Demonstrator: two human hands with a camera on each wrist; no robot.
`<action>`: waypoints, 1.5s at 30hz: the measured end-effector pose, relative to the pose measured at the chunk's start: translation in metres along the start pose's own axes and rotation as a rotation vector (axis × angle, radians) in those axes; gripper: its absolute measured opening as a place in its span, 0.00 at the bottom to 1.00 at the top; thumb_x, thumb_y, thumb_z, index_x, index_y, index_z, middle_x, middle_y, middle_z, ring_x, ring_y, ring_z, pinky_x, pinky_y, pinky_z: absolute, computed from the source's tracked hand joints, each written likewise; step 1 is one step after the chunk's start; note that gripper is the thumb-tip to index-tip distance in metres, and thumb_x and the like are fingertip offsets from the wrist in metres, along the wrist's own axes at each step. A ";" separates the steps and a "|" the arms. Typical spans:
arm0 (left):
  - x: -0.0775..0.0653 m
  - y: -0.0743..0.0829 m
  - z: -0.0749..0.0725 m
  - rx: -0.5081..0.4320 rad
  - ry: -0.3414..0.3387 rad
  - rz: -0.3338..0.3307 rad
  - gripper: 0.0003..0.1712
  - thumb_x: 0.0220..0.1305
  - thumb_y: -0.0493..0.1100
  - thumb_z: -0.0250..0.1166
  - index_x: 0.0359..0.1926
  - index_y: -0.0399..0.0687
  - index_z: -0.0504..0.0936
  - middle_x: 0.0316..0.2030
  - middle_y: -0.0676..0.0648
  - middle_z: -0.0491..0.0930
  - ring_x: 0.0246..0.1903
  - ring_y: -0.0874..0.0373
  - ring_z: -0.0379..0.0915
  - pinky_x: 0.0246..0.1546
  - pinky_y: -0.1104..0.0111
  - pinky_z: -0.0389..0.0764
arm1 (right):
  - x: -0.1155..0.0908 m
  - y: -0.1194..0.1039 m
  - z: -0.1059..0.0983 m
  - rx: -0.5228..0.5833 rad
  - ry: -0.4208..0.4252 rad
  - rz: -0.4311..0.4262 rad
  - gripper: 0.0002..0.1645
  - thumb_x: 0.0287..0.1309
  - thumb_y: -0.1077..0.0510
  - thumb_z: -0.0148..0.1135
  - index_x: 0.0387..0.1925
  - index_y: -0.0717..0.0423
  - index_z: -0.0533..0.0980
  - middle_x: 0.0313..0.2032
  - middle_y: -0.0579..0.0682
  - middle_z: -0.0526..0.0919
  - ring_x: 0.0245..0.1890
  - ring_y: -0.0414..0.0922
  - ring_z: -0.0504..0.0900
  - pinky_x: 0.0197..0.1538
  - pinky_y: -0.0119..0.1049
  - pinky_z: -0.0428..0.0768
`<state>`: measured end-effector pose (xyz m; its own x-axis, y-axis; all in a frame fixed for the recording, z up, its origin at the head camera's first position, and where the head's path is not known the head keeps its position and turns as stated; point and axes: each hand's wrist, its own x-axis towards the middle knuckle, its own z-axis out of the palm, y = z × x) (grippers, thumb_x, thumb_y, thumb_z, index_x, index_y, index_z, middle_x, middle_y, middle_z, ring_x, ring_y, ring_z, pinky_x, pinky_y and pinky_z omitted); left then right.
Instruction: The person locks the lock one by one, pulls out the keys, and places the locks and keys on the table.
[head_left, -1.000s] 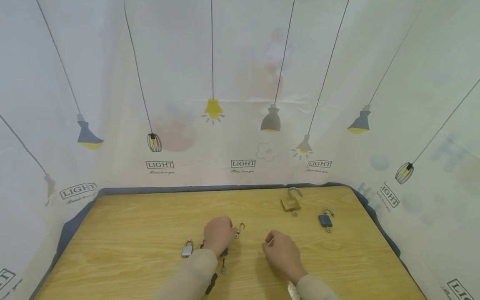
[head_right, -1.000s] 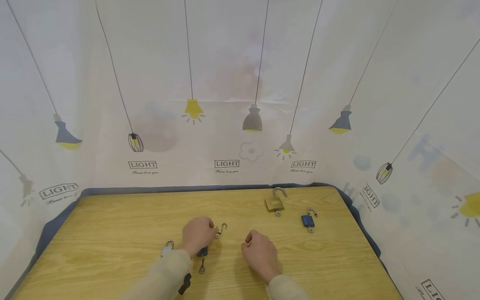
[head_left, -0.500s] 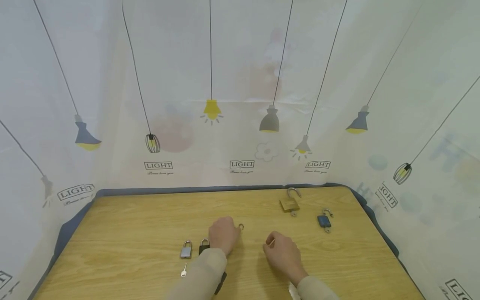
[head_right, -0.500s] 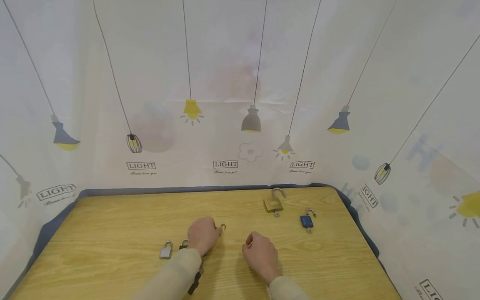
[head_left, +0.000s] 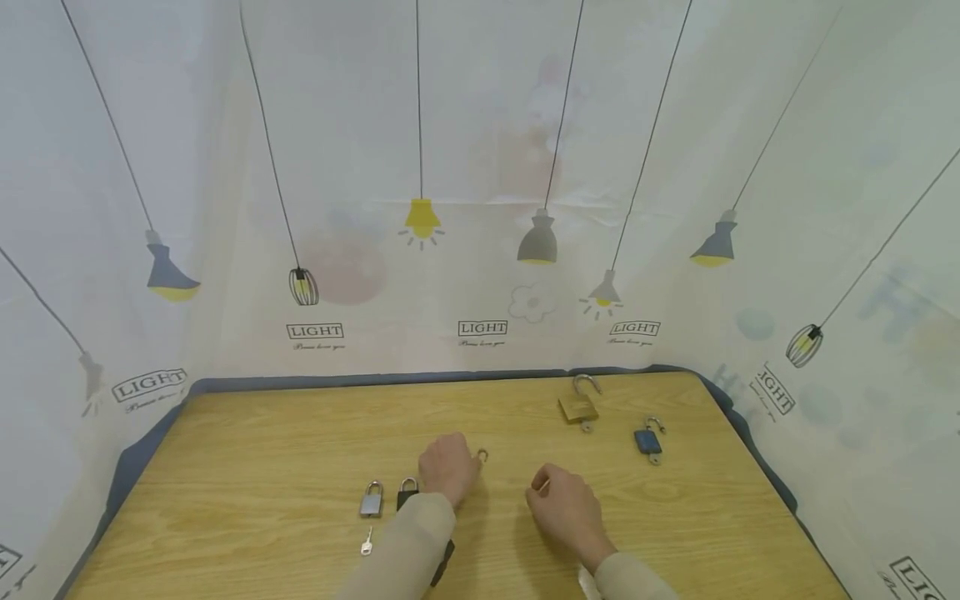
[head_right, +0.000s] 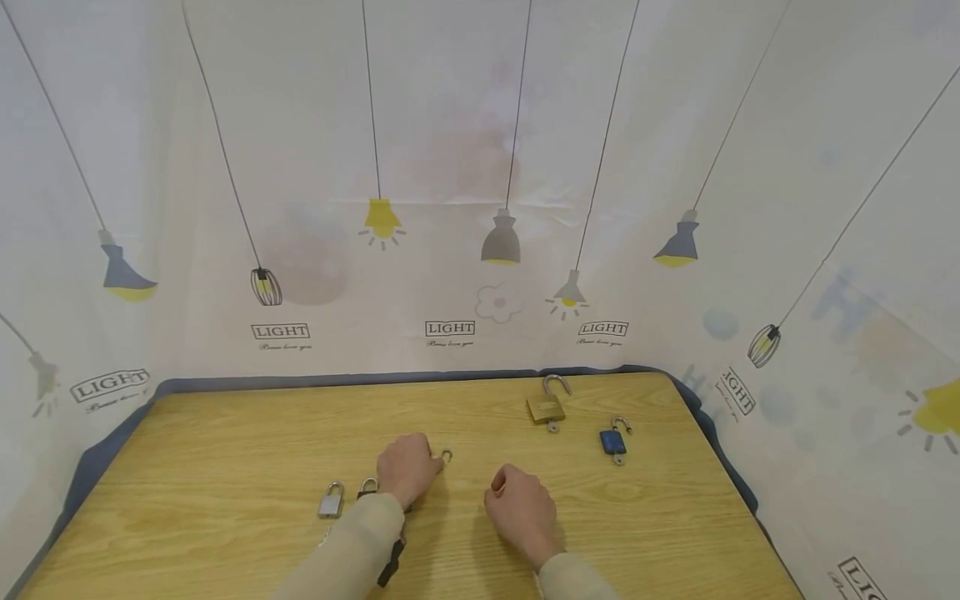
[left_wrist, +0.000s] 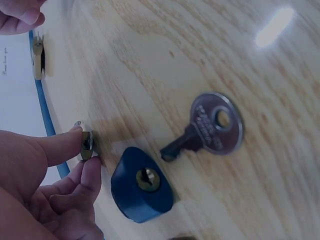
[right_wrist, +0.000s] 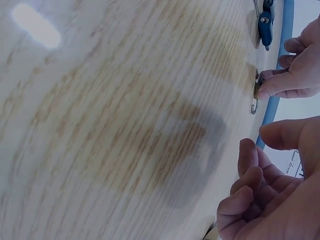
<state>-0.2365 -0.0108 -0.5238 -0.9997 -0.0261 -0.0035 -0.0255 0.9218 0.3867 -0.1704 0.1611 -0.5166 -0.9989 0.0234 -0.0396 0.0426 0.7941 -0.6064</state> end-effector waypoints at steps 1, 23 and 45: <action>0.000 0.000 -0.001 -0.014 -0.009 -0.007 0.29 0.55 0.48 0.70 0.08 0.51 0.61 0.07 0.55 0.60 0.09 0.62 0.55 0.10 0.71 0.55 | 0.000 0.000 0.000 0.001 -0.002 0.001 0.06 0.53 0.55 0.63 0.31 0.53 0.76 0.27 0.47 0.82 0.22 0.40 0.75 0.23 0.37 0.73; -0.001 0.001 -0.011 -0.150 -0.140 -0.064 0.27 0.53 0.46 0.69 0.08 0.50 0.62 0.07 0.55 0.59 0.11 0.61 0.56 0.12 0.70 0.56 | -0.001 -0.004 0.001 0.038 -0.028 -0.005 0.06 0.54 0.55 0.63 0.31 0.53 0.76 0.27 0.47 0.81 0.23 0.40 0.75 0.24 0.37 0.74; -0.032 -0.011 -0.036 -0.603 -0.357 0.124 0.12 0.60 0.52 0.67 0.36 0.48 0.80 0.35 0.50 0.77 0.35 0.54 0.70 0.35 0.60 0.74 | 0.019 -0.013 -0.017 0.189 -0.030 -0.186 0.08 0.61 0.62 0.60 0.42 0.55 0.80 0.34 0.46 0.80 0.29 0.40 0.73 0.33 0.37 0.74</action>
<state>-0.2044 -0.0337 -0.4951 -0.9388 0.2885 -0.1882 -0.0060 0.5325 0.8464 -0.1904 0.1614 -0.4958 -0.9891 -0.1325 0.0650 -0.1366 0.6554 -0.7428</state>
